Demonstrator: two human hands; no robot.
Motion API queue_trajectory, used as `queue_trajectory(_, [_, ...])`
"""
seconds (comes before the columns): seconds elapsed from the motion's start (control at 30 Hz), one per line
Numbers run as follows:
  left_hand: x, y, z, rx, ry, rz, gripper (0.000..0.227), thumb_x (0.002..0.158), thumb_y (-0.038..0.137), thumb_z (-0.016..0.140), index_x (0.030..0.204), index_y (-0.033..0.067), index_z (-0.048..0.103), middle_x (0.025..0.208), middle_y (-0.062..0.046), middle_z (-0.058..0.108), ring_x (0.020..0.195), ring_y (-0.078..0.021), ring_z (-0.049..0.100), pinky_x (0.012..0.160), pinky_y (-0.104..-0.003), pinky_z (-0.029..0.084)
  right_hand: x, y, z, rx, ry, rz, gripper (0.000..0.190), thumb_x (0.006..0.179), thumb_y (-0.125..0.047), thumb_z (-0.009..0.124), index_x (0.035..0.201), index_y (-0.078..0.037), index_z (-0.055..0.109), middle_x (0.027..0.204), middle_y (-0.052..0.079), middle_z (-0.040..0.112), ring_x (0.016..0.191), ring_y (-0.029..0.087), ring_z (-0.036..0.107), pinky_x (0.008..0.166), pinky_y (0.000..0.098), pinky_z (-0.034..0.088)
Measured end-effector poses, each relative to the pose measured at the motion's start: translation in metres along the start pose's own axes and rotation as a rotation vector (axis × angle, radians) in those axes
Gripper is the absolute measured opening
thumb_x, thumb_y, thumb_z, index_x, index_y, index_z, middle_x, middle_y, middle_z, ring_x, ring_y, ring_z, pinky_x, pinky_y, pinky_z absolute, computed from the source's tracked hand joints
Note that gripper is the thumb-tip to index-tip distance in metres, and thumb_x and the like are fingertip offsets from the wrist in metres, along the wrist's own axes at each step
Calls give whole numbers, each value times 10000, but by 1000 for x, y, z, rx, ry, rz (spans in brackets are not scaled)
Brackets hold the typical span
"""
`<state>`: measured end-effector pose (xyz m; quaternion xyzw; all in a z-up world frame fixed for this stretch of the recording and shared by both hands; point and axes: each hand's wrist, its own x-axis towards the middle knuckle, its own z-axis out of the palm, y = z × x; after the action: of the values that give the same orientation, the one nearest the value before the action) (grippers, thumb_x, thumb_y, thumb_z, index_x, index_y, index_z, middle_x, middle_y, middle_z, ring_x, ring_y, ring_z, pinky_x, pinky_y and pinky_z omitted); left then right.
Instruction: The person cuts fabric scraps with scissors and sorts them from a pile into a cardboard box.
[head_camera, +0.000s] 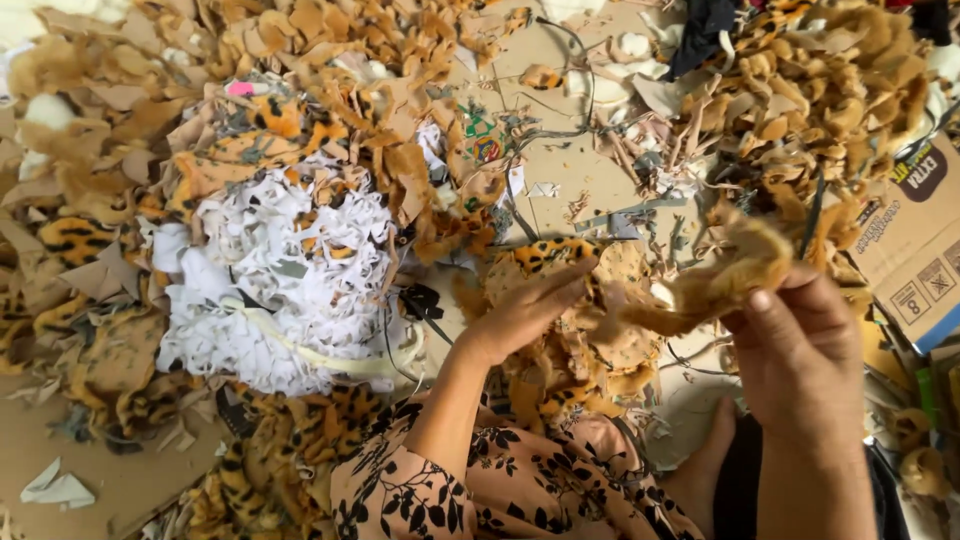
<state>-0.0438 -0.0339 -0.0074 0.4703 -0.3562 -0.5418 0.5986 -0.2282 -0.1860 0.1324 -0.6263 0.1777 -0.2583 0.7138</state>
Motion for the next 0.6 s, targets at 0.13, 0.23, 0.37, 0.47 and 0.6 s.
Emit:
queue_trajectory(0.13, [-1, 13, -12, -234, 251, 3, 958, 892, 634, 501, 1530, -52, 301, 1640, -264, 241, 1528, -363, 252, 1239, -503, 189, 12, -26, 26, 78, -44, -93, 107, 1028, -146, 661, 1130, -113, 661, 1158, 95, 707, 1128, 287, 736, 1019, 425, 655])
queue_trajectory(0.23, [-8, 20, -20, -180, 511, -162, 902, 866, 677, 363, 1558, 99, 334, 1629, -172, 361, 1445, -306, 442, 1141, -457, 370, 15, -30, 42, 14, -33, -166, 152, 1027, -153, 666, 1169, -130, 618, 1230, 130, 697, 1202, 312, 734, 1127, 440, 652])
queue_trajectory(0.37, [-13, 24, -25, -244, 702, -135, 740, 929, 552, 406, 1522, 111, 430, 1587, -151, 459, 1416, -286, 500, 1092, -426, 437, -8, -3, 32, -26, -118, -169, 217, 1063, -130, 624, 1251, -214, 692, 1331, -26, 655, 1225, 135, 625, 1156, 383, 538])
queue_trajectory(0.47, [-13, 28, -27, -310, 780, -173, 588, 982, 445, 406, 1470, 138, 526, 1515, -81, 543, 1360, -188, 534, 1013, -339, 539, -39, 40, 19, -340, -30, 252, 230, 904, -210, 677, 1128, -187, 722, 1349, 80, 726, 1240, 231, 694, 1131, 516, 510])
queue_trajectory(0.6, [-14, 19, -28, -127, 753, -192, 641, 983, 480, 308, 1505, 134, 445, 1538, -125, 503, 1395, -277, 519, 1120, -432, 430, -75, 104, -14, -1116, -283, 592, 263, 821, -253, 762, 1082, -224, 760, 1585, 12, 494, 1408, 295, 482, 1160, 629, 306])
